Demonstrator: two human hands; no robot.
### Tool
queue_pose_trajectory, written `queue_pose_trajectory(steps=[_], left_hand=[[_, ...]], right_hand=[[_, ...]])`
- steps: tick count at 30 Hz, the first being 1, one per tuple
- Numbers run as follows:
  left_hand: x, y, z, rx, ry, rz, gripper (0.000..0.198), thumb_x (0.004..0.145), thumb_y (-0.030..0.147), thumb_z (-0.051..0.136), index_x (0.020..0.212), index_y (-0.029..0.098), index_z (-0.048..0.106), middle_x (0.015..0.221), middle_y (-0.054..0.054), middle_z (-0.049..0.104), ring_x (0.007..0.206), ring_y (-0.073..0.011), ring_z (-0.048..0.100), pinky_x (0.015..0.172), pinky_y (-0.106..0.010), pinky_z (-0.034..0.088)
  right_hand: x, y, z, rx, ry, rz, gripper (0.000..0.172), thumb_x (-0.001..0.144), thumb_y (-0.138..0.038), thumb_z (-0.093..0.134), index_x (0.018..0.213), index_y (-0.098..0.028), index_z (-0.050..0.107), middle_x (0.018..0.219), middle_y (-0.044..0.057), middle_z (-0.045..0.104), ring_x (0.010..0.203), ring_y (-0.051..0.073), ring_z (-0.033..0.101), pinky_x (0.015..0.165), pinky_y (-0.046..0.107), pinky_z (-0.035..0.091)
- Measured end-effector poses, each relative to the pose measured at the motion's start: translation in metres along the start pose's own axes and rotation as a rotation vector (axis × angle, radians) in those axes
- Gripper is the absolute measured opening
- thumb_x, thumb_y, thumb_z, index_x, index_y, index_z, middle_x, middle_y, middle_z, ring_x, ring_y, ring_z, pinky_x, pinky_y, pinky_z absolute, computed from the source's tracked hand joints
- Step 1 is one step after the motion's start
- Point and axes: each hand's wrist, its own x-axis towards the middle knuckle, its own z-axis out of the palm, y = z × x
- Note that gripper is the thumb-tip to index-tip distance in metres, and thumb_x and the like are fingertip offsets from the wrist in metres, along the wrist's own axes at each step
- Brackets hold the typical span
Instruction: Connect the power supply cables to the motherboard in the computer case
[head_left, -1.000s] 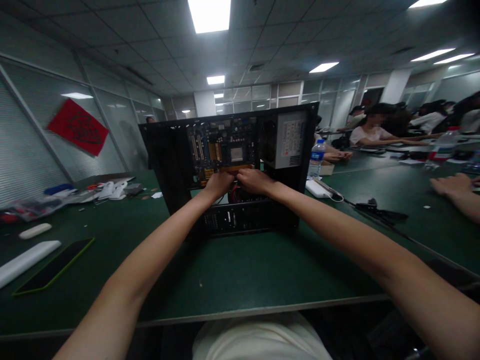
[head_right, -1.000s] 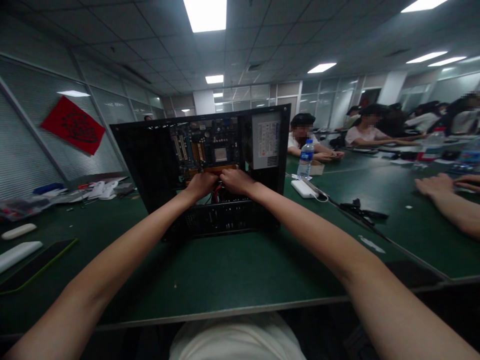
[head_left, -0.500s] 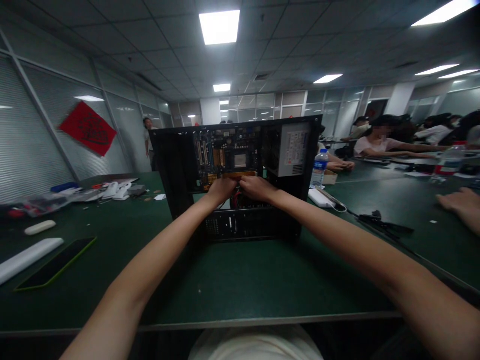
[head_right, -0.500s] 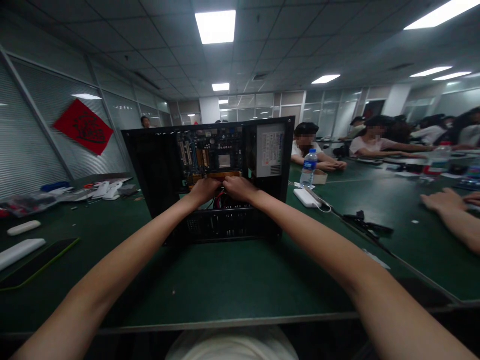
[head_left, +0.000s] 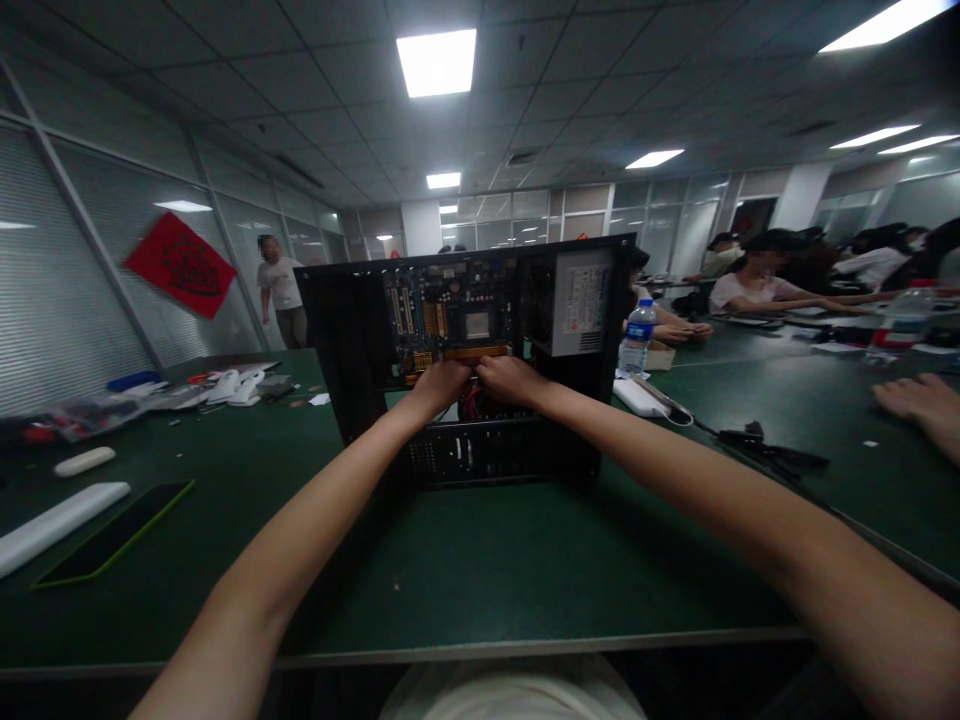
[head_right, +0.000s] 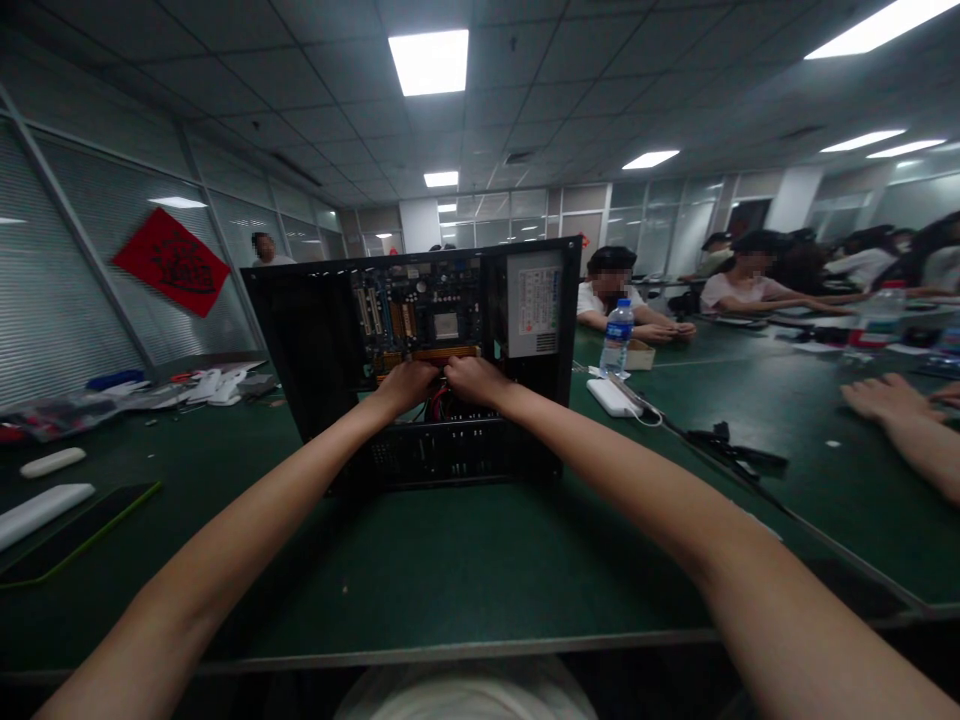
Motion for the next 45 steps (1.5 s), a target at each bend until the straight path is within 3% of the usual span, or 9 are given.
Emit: queue_pose_trajectory(steps=[8,29,36,45], left_hand=[[-0.0012,-0.0002,-0.0003,0.022,-0.018,0.029,0.035,0.098,0.023,0.043,0.117,0.015,0.071,0.110,-0.019,0.073,0.103,-0.0327,0.071,0.086,-0.042,0.057],[-0.0046,0.0024,-0.0045,-0.007,-0.029,0.040,0.032,0.096,0.022,0.046,0.111,0.017,0.074,0.112,-0.016,0.073,0.106,-0.0275,0.070,0.090,-0.036,0.054],[-0.0041,0.0007,-0.0018,-0.017,-0.011,0.060,0.033,0.096,0.022,0.044,0.106,0.019,0.075,0.109,-0.015,0.074,0.103,-0.0284,0.071,0.087,-0.036,0.054],[-0.0031,0.0019,-0.0039,-0.037,-0.015,-0.008,0.034,0.097,0.024,0.043,0.107,0.018,0.076,0.109,-0.017,0.074,0.104,-0.0308,0.070,0.088,-0.039,0.053]], right_hand=[[0.0065,0.0012,0.0068,0.018,-0.024,0.014,0.030,0.099,-0.017,0.042,0.114,-0.007,0.065,0.113,0.020,0.066,0.099,0.029,0.069,0.082,0.037,0.053],[0.0060,0.0063,0.0079,-0.001,-0.015,-0.035,0.031,0.099,-0.015,0.039,0.115,-0.007,0.065,0.113,0.020,0.066,0.101,0.028,0.068,0.081,0.035,0.050],[0.0055,0.0070,0.0096,0.046,0.014,0.032,0.030,0.099,-0.014,0.039,0.113,-0.009,0.065,0.111,0.019,0.070,0.101,0.030,0.070,0.082,0.036,0.051],[0.0039,0.0014,0.0001,0.144,-0.051,0.122,0.026,0.097,-0.020,0.052,0.115,-0.009,0.066,0.109,0.020,0.072,0.102,0.026,0.070,0.087,0.032,0.050]])
